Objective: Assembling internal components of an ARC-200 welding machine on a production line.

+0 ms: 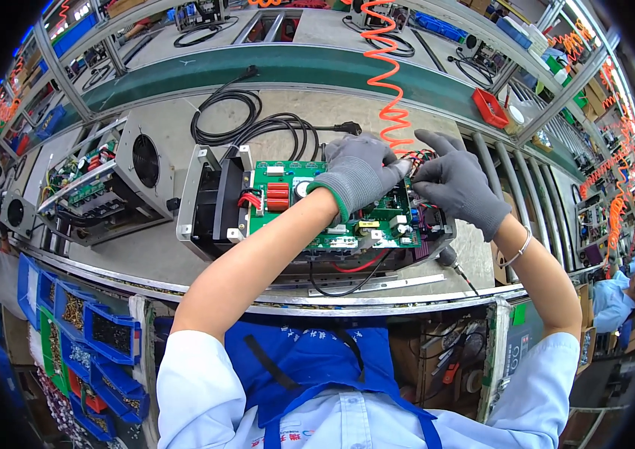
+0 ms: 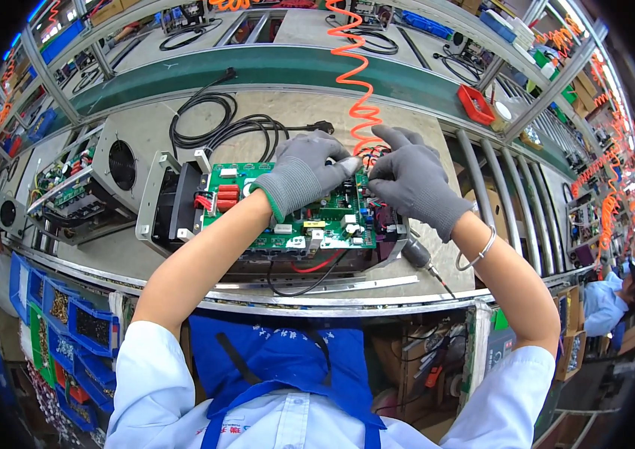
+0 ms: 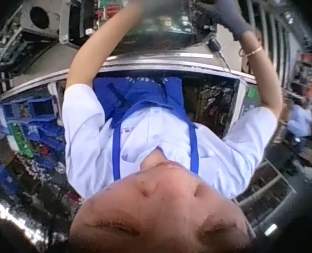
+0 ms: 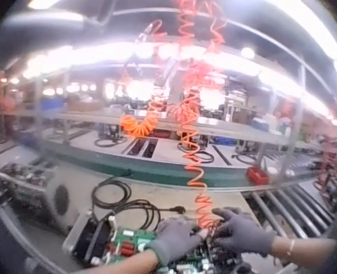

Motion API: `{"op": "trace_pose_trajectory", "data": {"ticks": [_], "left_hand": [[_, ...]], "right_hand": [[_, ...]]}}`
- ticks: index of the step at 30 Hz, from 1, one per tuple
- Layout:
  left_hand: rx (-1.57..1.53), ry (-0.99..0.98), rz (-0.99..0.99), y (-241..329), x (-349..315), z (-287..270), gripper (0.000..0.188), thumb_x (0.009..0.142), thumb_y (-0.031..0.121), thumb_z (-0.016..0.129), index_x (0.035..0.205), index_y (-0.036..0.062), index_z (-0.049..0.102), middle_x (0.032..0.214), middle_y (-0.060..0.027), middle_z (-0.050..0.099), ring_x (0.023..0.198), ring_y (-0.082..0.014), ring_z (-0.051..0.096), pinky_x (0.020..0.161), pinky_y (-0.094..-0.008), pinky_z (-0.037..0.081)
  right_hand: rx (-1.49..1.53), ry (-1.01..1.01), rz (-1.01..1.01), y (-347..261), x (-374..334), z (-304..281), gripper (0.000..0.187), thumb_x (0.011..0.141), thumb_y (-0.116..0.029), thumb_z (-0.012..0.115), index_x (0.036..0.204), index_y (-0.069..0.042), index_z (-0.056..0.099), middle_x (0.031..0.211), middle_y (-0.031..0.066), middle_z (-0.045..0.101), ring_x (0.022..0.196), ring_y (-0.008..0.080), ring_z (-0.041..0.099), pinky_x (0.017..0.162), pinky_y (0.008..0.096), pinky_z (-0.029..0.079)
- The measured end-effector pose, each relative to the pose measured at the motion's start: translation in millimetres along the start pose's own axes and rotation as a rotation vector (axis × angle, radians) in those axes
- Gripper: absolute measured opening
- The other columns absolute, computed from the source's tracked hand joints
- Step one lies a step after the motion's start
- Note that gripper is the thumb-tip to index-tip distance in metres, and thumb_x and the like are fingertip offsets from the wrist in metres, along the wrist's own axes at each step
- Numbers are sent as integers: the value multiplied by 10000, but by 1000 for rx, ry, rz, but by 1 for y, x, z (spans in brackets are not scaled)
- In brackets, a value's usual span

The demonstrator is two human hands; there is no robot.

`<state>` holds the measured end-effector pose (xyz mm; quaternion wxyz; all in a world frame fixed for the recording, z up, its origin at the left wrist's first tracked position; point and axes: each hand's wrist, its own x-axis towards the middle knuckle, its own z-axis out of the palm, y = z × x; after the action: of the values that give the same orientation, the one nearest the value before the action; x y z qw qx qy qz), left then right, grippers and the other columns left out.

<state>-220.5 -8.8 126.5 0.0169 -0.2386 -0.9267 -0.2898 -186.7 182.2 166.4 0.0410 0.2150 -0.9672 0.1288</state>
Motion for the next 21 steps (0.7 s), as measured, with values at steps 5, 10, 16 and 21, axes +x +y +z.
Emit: {"op": "trace_pose_trajectory", "data": {"ticks": [5,10,16,21], "left_hand": [[-3,1,14,2,0,-2,429,846,523,525,925,152,726,1003,-105,633,1020,-265,581,877,-452,396],[10,-4,-19,4,-2,-2,427,853,509,532,966,142,718,1009,-112,628,1024,-268,583,898,-429,407],[18,-14,-28,6,-3,-2,431,855,517,525,986,153,715,1032,-114,626,1050,-268,575,912,-433,404],[41,-9,-15,6,-3,-3,434,851,517,529,982,149,718,1033,-127,626,1058,-273,572,912,-431,404]], "right_hand": [[31,40,8,1,-2,4,152,686,-224,653,754,-114,732,1356,84,504,1255,315,424,1023,431,332],[-131,28,-36,-13,-3,-3,144,696,-204,647,765,-115,737,1322,86,530,1242,301,439,1017,420,343],[-69,-14,6,-10,-2,-3,147,681,-196,647,761,-111,737,1320,102,528,1223,311,448,1005,412,361],[-175,-43,-40,-16,6,-3,139,665,-174,636,733,-98,730,1319,99,531,1209,318,456,987,420,370]]}}
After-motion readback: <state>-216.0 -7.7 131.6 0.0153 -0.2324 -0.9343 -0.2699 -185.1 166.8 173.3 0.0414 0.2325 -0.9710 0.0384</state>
